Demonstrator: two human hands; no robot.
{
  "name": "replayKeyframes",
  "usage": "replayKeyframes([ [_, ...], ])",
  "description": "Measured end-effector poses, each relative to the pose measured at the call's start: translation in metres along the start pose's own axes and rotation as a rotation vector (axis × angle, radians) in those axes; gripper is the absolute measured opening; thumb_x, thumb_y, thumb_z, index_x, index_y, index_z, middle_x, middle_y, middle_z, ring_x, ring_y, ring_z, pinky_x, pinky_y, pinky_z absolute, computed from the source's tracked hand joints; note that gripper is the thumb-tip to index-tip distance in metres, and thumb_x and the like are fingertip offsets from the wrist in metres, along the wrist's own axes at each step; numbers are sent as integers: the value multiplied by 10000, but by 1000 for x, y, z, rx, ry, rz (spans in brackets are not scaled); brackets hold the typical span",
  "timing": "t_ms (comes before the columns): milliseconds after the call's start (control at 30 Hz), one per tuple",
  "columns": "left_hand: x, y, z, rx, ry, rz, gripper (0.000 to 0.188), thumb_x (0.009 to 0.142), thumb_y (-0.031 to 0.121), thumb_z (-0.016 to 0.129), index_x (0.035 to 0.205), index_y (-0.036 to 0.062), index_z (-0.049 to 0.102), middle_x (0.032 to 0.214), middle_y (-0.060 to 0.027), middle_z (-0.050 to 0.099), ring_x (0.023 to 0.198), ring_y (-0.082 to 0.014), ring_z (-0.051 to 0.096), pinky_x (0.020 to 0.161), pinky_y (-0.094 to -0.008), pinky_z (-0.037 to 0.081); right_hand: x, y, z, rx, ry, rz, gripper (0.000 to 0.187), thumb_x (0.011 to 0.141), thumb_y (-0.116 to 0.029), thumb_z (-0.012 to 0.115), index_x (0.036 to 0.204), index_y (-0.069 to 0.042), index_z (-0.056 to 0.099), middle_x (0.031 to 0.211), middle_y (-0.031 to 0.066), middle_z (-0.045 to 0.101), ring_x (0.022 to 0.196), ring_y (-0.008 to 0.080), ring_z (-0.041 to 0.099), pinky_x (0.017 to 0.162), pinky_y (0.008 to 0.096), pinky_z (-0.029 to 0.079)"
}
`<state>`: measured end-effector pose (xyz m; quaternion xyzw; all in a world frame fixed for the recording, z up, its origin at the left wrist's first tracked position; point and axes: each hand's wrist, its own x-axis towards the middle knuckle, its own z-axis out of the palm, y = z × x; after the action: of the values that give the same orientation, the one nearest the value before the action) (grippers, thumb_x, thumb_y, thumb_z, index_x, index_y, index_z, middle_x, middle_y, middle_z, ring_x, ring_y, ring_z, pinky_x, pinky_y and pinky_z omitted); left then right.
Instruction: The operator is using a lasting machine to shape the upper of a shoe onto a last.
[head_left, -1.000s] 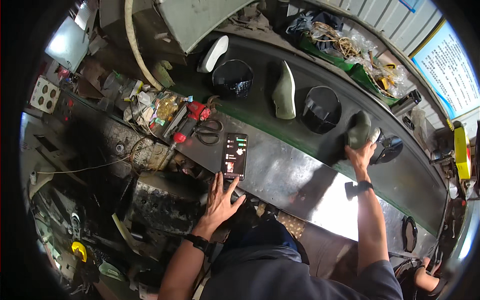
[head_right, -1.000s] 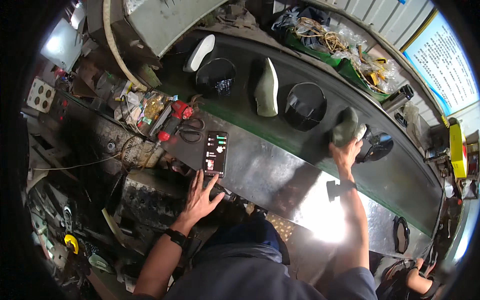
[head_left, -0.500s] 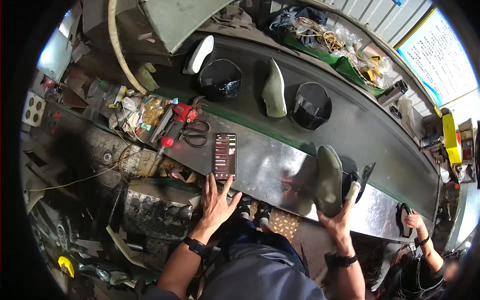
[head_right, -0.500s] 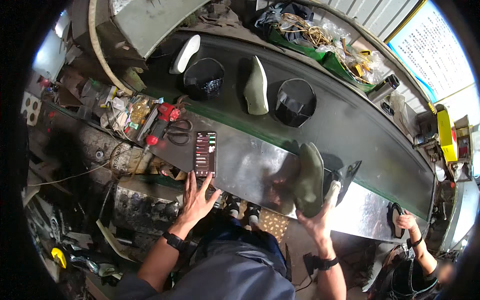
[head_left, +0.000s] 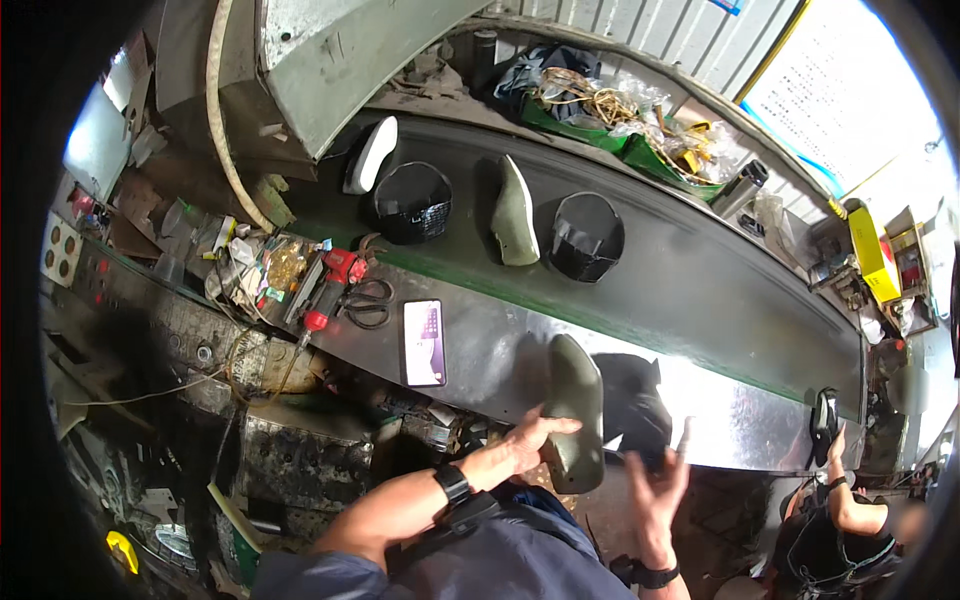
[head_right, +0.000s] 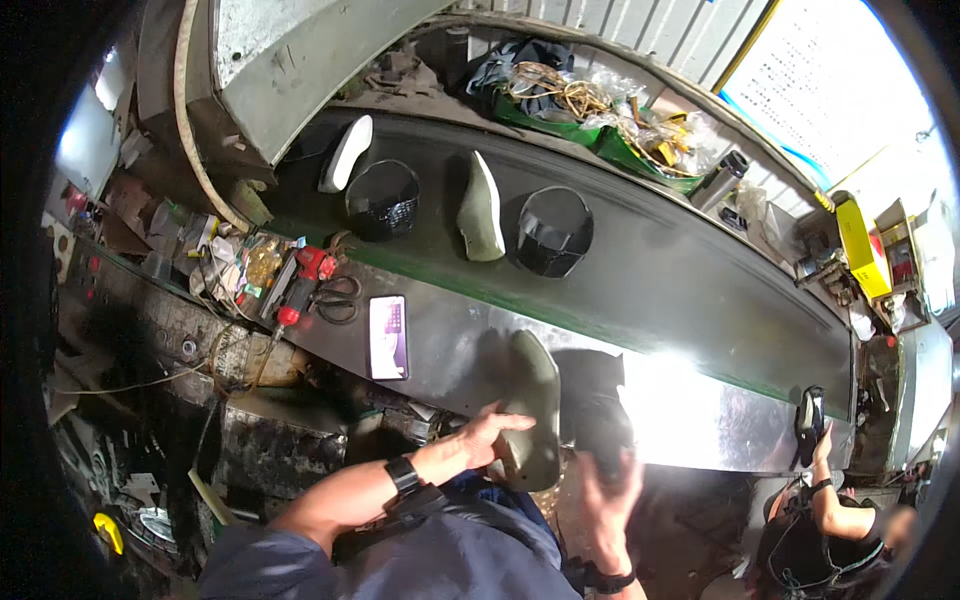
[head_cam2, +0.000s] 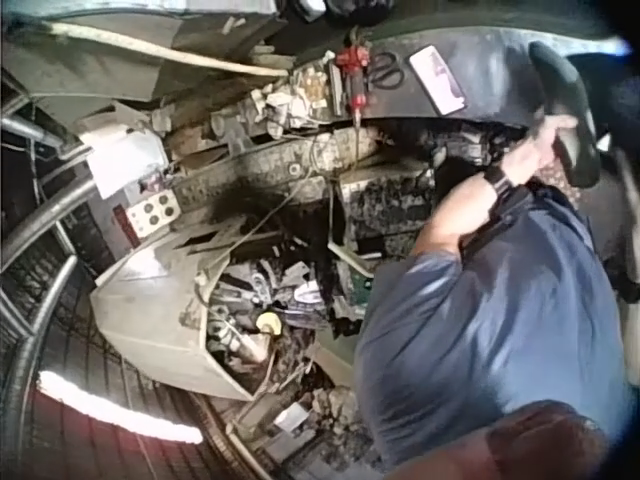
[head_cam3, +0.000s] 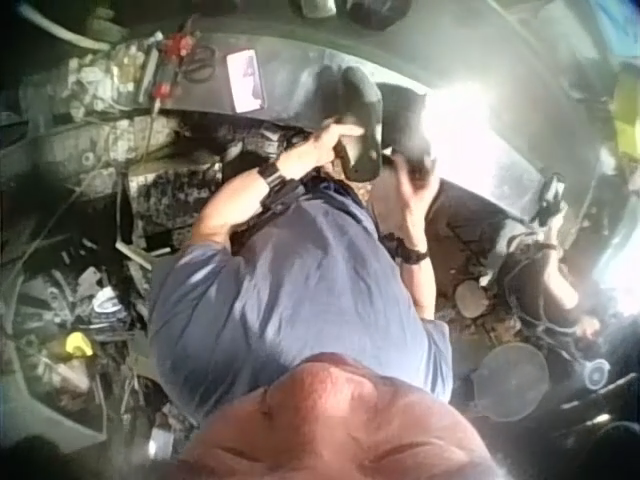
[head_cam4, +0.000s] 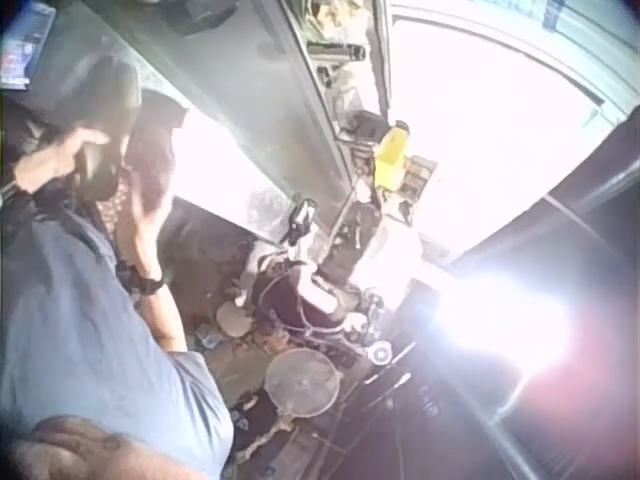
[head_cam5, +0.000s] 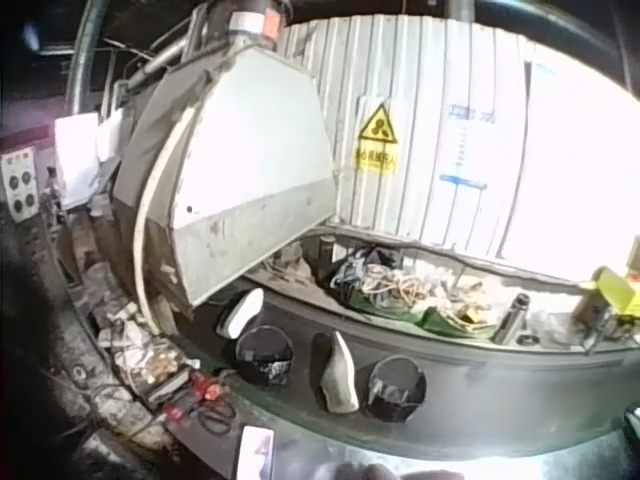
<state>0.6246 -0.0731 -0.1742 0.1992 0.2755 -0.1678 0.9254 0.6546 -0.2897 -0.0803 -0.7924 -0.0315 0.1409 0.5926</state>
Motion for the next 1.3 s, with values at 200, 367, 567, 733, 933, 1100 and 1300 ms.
replayKeyframes([
  [200, 38, 1, -5, 344, 405, 171, 618, 692, -55, 733, 1254, -37, 477, 1109, -155, 618, 922, -279, 669, 768, -470, 580, 17, 60, -90, 816, 179, 370, 312, 963, -110, 648, 1222, -181, 489, 1106, -8, 592, 1000, 186, 642, 966, 560, 514],
  [367, 63, -23, 16, 256, 853, 278, 691, 646, -18, 777, 1245, 7, 433, 1172, -189, 563, 1047, -302, 614, 832, -469, 548, 12, 110, -100, 1063, -100, 436, 622, 902, -243, 740, 1422, -256, 399, 1470, 48, 440, 1353, 360, 437, 1032, 708, 397],
  [567, 60, 8, -14, 635, 423, 710, 751, 827, 176, 757, 1428, -26, 355, 1295, -217, 556, 1172, -301, 586, 990, -374, 483, 0, 52, -83, 972, 76, 505, 535, 999, -226, 598, 1480, -206, 366, 1414, 75, 482, 1299, 314, 504, 1006, 598, 474],
  [733, 23, 66, 36, -49, -2, -124, 564, 967, 440, 598, 1221, -64, 599, 1165, -187, 673, 1134, -318, 631, 1046, -454, 475, -27, 14, -42, -472, -348, -325, 306, 963, -167, 603, 1266, -143, 638, 913, 70, 628, 887, 188, 608, 1009, 494, 458],
  [933, 38, 81, 4, 420, 285, 121, 270, 942, 236, 684, 1097, 15, 665, 1020, -79, 705, 939, -213, 677, 849, -361, 548, -18, 110, -13, -909, -524, -820, 471, 778, -184, 677, 1245, -130, 652, 865, 55, 568, 907, 262, 563, 1174, 644, 246],
  [1100, 77, 98, -38, 1098, 714, 632, 307, 909, 296, 718, 973, -3, 690, 859, -83, 704, 767, -181, 643, 724, -347, 501, 6, 108, 25, -643, -403, -898, 425, 750, -137, 702, 1174, -116, 679, 1098, 145, 571, 1066, 379, 557, 1143, 611, 326],
  [1300, 99, 81, -50, 1131, 979, 867, 290, 911, 255, 695, 984, -25, 695, 933, -173, 719, 847, -279, 662, 792, -383, 499, 21, 103, 43, -250, -264, -412, 1022, 740, -163, 857, 1526, 25, 231, 1542, 276, 277, 1428, 464, 286, 1181, 470, 276],
])
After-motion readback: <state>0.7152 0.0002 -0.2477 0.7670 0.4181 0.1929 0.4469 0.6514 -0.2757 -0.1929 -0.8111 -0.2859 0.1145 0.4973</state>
